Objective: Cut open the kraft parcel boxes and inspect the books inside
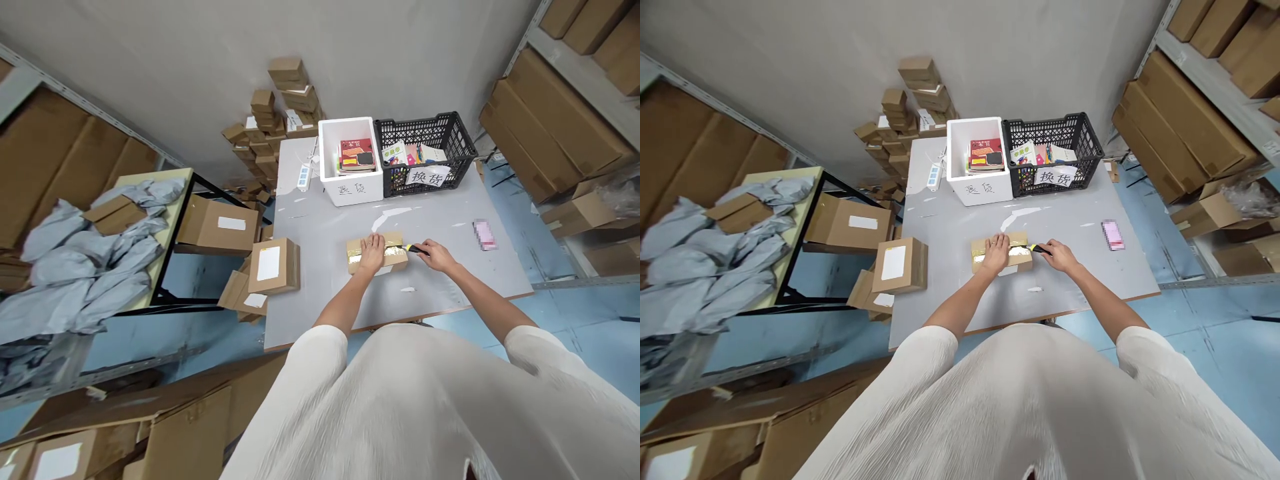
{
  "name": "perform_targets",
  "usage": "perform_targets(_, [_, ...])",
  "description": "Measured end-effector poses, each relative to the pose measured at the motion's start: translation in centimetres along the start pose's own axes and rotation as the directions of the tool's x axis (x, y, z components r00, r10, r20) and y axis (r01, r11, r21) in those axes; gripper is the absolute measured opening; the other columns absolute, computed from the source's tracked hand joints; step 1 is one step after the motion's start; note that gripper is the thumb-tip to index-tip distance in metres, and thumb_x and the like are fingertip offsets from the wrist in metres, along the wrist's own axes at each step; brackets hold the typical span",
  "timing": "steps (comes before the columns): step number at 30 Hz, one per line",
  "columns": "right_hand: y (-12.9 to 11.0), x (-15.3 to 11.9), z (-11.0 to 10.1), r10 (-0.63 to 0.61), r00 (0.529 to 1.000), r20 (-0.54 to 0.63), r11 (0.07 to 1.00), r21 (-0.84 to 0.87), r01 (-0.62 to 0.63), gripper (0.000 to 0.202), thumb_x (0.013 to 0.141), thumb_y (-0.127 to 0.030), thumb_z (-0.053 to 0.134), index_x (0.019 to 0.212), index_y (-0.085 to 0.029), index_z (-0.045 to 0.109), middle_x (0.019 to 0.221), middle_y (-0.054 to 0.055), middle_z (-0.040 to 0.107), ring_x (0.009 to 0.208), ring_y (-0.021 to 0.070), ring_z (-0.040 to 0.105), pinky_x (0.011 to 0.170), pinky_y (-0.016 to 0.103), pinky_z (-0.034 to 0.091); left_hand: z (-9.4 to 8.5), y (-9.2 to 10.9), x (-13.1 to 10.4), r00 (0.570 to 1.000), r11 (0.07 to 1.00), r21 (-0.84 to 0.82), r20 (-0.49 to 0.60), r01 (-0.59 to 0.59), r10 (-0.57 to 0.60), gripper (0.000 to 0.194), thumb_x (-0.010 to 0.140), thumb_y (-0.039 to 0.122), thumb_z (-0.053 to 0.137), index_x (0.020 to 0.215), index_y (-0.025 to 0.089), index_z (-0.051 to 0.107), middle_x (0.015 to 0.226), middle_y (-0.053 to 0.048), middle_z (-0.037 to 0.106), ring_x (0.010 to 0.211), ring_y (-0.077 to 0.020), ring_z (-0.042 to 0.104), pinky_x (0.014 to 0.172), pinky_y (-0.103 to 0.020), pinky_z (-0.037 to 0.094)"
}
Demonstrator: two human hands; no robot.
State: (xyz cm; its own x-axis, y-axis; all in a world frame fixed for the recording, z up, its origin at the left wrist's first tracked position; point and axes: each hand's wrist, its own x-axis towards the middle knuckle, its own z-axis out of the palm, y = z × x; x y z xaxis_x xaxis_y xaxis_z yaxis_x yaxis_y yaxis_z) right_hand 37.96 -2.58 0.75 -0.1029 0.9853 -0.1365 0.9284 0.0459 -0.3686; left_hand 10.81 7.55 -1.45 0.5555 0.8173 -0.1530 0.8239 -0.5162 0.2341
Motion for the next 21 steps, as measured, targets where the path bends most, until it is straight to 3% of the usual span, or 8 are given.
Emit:
perform_targets(11, [2.8, -0.2, -1.9, -0.052, 0.997, -0.048, 0.997, -0.055, 0.049, 0.049, 0.108, -0.038, 0.051, 0.151, -0.025, 0.070, 0.133, 0.017, 0.071, 0.118, 0.0362, 0.064, 0.100, 0.048, 0.047, 0.1, 0.1, -0.8, 1.000, 1.000, -0.006, -0.008, 0.000, 0.000, 0.064, 0.108, 0.018, 0.031, 0.172, 0.017, 0.035, 0.180, -0.021, 0.036, 0.171, -0.0343, 0.025, 0.137, -0.065, 0.017])
perform_targets(21, [3.3, 1.1, -1.3, 0.095, 0.985, -0.142, 0.989, 0.123, -0.077, 0.051, 0.102, -0.039, 0.057, 0.149, -0.023, 0.067, 0.135, 0.017, 0.070, 0.123, 0.0384, 0.064, 0.103, 0.051, 0.052, 0.5, 0.1, -0.8, 0.999, 0.999, -0.049, -0.051, 0.014, -0.017, 0.061, 0.113, 0.030, 0.024, 0.169, 0.013, 0.042, 0.180, -0.019, 0.037, 0.171, -0.0333, 0.026, 0.139, -0.062, 0.015])
